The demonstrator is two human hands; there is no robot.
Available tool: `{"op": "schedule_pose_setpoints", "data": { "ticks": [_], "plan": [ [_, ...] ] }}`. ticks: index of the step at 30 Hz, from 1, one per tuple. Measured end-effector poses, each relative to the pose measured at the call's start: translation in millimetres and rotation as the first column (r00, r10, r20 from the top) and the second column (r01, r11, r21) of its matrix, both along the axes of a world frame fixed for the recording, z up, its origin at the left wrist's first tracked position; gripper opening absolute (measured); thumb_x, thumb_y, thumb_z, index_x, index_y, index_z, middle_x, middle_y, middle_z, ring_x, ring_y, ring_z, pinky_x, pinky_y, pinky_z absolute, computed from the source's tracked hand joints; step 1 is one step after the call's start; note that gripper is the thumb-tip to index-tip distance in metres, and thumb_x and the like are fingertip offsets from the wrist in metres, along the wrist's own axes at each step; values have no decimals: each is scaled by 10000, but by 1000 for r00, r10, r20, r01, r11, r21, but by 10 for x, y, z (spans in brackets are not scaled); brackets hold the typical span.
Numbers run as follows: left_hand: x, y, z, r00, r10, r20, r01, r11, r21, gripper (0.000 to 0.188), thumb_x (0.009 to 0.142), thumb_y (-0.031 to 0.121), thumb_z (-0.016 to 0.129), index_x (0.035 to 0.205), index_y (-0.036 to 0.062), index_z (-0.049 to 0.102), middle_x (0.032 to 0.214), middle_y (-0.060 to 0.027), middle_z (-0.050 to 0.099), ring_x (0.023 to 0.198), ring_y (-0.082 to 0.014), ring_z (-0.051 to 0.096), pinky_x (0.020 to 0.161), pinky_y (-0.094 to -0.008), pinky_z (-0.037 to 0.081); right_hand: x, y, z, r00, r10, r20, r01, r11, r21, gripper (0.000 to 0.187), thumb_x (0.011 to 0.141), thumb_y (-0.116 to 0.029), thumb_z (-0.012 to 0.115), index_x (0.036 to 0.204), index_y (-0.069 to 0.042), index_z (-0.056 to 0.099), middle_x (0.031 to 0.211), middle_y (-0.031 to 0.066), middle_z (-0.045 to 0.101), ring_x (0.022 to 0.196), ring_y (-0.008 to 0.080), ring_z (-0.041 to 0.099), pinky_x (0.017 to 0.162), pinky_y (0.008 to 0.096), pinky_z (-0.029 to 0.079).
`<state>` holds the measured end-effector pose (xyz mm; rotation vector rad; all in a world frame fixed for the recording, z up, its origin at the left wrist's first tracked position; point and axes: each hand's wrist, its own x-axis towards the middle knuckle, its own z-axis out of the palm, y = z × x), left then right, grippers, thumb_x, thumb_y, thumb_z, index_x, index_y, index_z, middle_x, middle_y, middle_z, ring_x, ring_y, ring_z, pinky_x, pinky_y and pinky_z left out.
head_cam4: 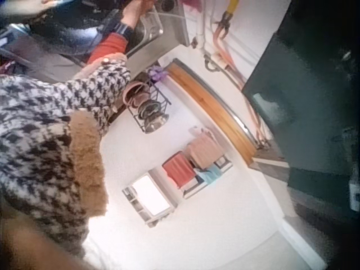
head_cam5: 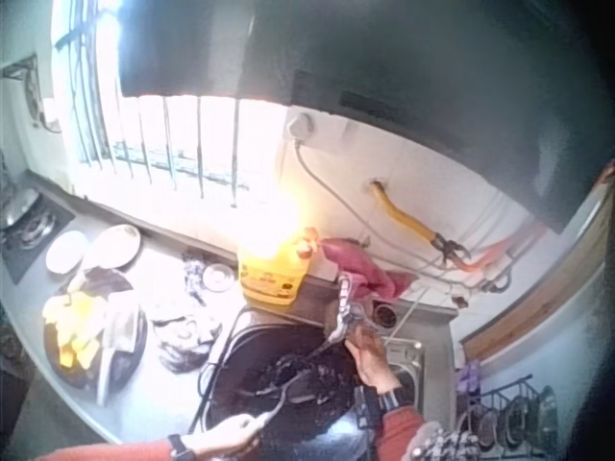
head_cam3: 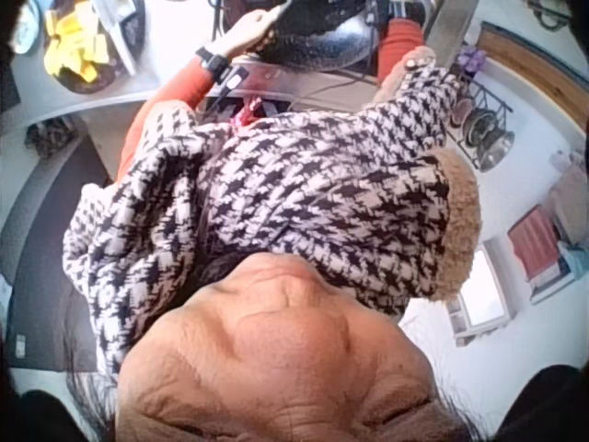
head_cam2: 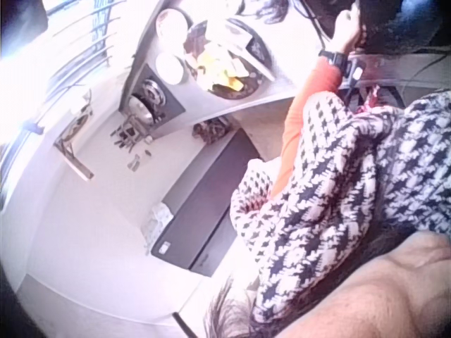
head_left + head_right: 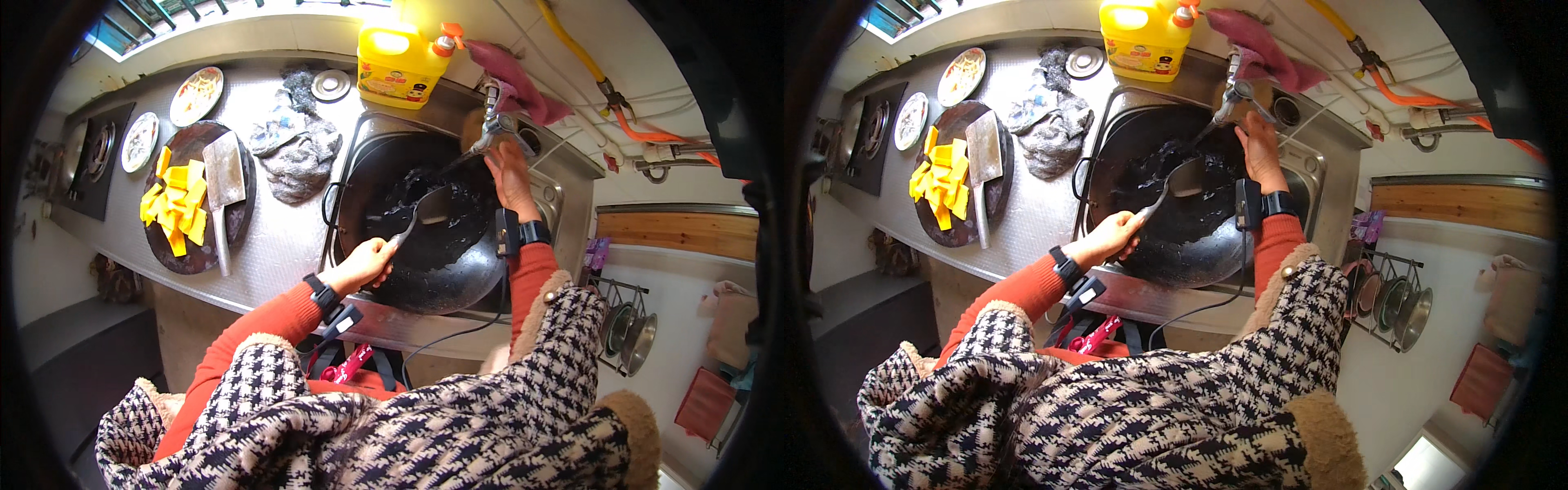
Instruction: The person slices yellow vegetables on a cutting board, washes a wok, adds oil, and stir-fries the vegetables with a spatula. They also rinse noodles in a bowl and place them on the counter.
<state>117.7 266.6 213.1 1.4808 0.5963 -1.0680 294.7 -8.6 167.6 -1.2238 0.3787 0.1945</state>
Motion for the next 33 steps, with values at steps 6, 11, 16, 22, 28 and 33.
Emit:
{"op": "schedule_pose_setpoints", "data": {
  "ticks": [6,11,16,22,28,33],
  "plan": [
    [227,-25,-371,984,-97,-152,72,985,-159,465,995,473,383,933,48,561,677,-24,566,552,-121,556,477,-258,460,-229,-147,91,992,126,-8,-127,991,-33,647,976,-327,519,1444,36,259,1442,192,346,1297,318,423,1037,408,408],
    [417,-24,-749,756,-655,-16,629,719,296,540,944,464,479,972,-55,625,872,-183,664,783,-287,655,694,-393,530,-338,-255,732,991,-10,135,39,976,-213,416,1003,-340,455,1260,-25,537,1133,95,621,930,152,620,763,290,517],
    [752,-263,-1018,606,-780,160,571,566,594,459,896,369,547,1045,-55,641,1032,-267,650,1025,-370,624,877,-422,492,-407,-66,1291,900,155,406,62,878,-474,330,1005,-298,459,1165,-60,621,1065,59,645,860,139,623,711,260,489],
    [1395,-766,-783,820,76,567,-39,996,-76,313,970,154,452,1230,18,563,1092,-86,663,908,-177,615,803,-316,497,-555,149,1507,901,207,381,145,685,-714,301,982,-230,504,1133,7,611,1031,165,642,897,264,644,776,326,506],
    [1301,-463,-365,609,-492,622,287,868,406,308,929,197,561,1161,1,611,1004,-122,687,839,-218,656,769,-327,527,-777,104,1281,924,222,312,-47,874,-483,371,1003,-239,470,1274,7,527,1137,125,654,947,188,648,800,288,500],
    [619,-240,-407,560,-791,247,548,577,605,368,792,312,676,979,-1,632,975,-215,663,928,-371,639,809,-418,511,-918,-294,548,986,41,162,126,449,-885,308,885,-163,567,1105,51,595,1027,219,643,952,383,608,850,422,474]
  ]
}}
